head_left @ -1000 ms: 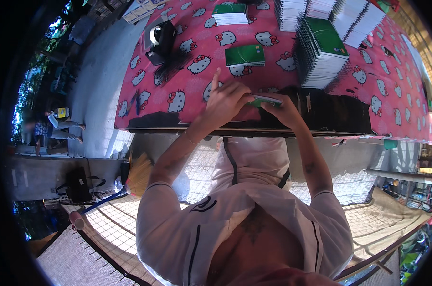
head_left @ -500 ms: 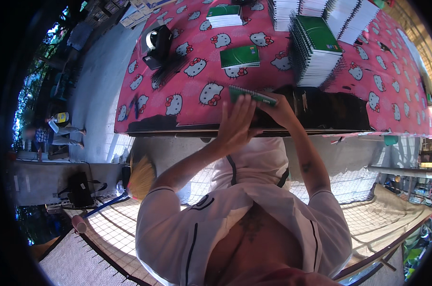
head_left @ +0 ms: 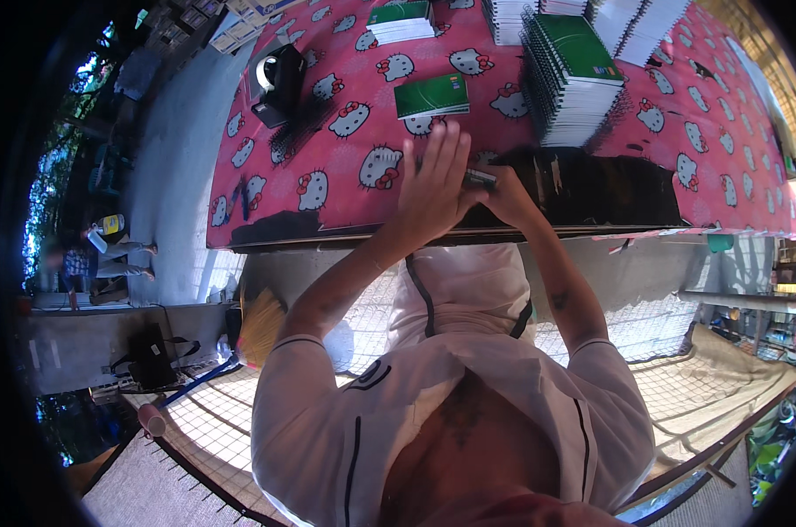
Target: The person assembles small notepads by hand, picking up green covers and placing them on top of stacked paper sheets before adding the assembled units to a larger pile.
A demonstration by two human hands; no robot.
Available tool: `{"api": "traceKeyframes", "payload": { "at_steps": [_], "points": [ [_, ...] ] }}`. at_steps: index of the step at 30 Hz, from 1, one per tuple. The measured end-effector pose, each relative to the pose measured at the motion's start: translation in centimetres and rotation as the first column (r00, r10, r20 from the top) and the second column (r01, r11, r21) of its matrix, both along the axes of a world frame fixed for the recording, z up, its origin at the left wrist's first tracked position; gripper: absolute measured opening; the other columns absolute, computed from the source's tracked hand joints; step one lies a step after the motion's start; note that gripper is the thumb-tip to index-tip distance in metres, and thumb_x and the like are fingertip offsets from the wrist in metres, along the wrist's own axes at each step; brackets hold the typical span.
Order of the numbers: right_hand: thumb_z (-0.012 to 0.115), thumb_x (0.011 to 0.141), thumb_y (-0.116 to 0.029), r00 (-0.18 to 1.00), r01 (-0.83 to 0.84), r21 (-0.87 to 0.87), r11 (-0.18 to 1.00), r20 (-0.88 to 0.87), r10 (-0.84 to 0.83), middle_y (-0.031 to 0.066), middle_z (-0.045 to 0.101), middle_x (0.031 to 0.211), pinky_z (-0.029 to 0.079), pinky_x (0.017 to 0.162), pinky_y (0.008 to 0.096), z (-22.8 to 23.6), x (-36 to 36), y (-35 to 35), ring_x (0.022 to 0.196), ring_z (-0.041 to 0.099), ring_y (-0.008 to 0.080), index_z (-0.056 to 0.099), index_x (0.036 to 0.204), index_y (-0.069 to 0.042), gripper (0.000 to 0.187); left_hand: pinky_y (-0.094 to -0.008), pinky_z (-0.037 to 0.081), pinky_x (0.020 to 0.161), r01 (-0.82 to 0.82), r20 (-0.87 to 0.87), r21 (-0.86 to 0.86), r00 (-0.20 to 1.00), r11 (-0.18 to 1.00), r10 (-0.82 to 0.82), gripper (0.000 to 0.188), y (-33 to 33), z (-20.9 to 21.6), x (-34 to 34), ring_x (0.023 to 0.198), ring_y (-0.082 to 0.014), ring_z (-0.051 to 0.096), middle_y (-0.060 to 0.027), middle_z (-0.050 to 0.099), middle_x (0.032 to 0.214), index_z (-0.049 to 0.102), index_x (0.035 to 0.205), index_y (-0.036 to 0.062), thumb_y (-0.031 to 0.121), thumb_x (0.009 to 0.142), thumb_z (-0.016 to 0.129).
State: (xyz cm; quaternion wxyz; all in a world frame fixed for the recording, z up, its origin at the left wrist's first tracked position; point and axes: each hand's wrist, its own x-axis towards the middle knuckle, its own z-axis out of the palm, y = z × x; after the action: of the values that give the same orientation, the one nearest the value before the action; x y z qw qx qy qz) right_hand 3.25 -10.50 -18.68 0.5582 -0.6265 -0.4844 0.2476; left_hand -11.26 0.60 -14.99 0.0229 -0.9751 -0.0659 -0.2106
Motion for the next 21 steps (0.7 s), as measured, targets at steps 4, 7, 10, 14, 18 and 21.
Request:
{"api": "traceKeyframes", "payload": {
  "at_steps": [4,7,10,14,18,21],
  "points": [
    [0.069,0.083,-0.007,0.999,-0.014,-0.075,0.997,-0.032,0.011,0.0194,0.072,0.102,0.052,0.083,0.0363,1.3,0.3,0.1,0.091,0.071,0.0291,0.065,0.120,0.001,0.038,-0.0690,0.011,0.111,0.065,0.043,-0.030,0.997,0.997,-0.064,0.091,-1.0,-2.9,-0.5,0.147,-0.0422,0.023,-0.0289,0.024,0.156,0.026,0.150,-0.0062,0.065,0.094,0.036],
    [0.069,0.083,-0.007,0.999,-0.043,-0.040,0.998,-0.002,0.043,0.0196,0.072,0.101,0.052,0.083,0.0372,0.9,-0.1,0.1,0.090,0.071,0.0308,0.065,0.120,0.001,0.038,-0.0698,0.009,0.111,0.023,0.028,-0.072,0.999,0.997,-0.021,0.092,-0.3,0.2,0.9,0.148,-0.0427,0.020,-0.0278,0.022,0.157,0.026,0.150,-0.0064,0.066,0.094,0.035],
    [0.069,0.084,-0.008,0.999,-0.031,0.010,0.999,0.020,0.031,0.0195,0.072,0.100,0.052,0.082,0.0376,1.4,-0.3,-0.1,0.090,0.071,0.0305,0.065,0.119,0.001,0.036,-0.0703,0.007,0.110,0.178,0.072,-0.131,0.983,0.975,-0.169,0.084,-2.2,-2.3,-1.3,0.148,-0.0419,0.019,-0.0264,0.022,0.158,0.028,0.151,-0.0033,0.059,0.097,0.040],
    [0.071,0.085,-0.009,0.999,-0.031,-0.135,0.990,-0.029,0.027,0.0185,0.072,0.098,0.052,0.081,0.0375,2.4,0.0,-0.4,0.091,0.071,0.0303,0.065,0.118,0.001,0.035,-0.0673,0.008,0.112,0.048,0.203,-0.185,0.979,0.982,-0.009,0.054,-1.5,1.1,0.1,0.138,-0.0343,0.041,-0.0184,0.047,0.145,0.049,0.141,0.0088,0.041,0.098,0.053],
    [0.073,0.085,-0.009,0.990,-0.018,-0.025,1.000,0.140,0.021,0.0152,0.073,0.096,0.054,0.081,0.0335,3.6,0.7,-1.4,0.089,0.071,0.0244,0.067,0.116,0.001,0.033,-0.0637,0.008,0.114,0.139,0.195,-0.200,0.976,0.970,-0.100,0.026,1.1,1.6,1.0,0.115,-0.0212,0.061,-0.0033,0.068,0.111,0.068,0.114,0.0133,0.028,0.093,0.064],
    [0.074,0.085,-0.008,0.999,-0.029,0.064,0.998,0.021,0.027,0.0120,0.073,0.094,0.056,0.080,0.0307,4.1,2.2,-2.9,0.086,0.071,0.0185,0.069,0.109,0.002,0.027,-0.0618,0.008,0.116,0.160,0.265,-0.225,0.959,0.961,-0.098,0.017,0.8,1.7,1.1,0.106,-0.0174,0.065,0.0007,0.070,0.098,0.071,0.104,0.0141,0.023,0.090,0.068]
  ]
}}
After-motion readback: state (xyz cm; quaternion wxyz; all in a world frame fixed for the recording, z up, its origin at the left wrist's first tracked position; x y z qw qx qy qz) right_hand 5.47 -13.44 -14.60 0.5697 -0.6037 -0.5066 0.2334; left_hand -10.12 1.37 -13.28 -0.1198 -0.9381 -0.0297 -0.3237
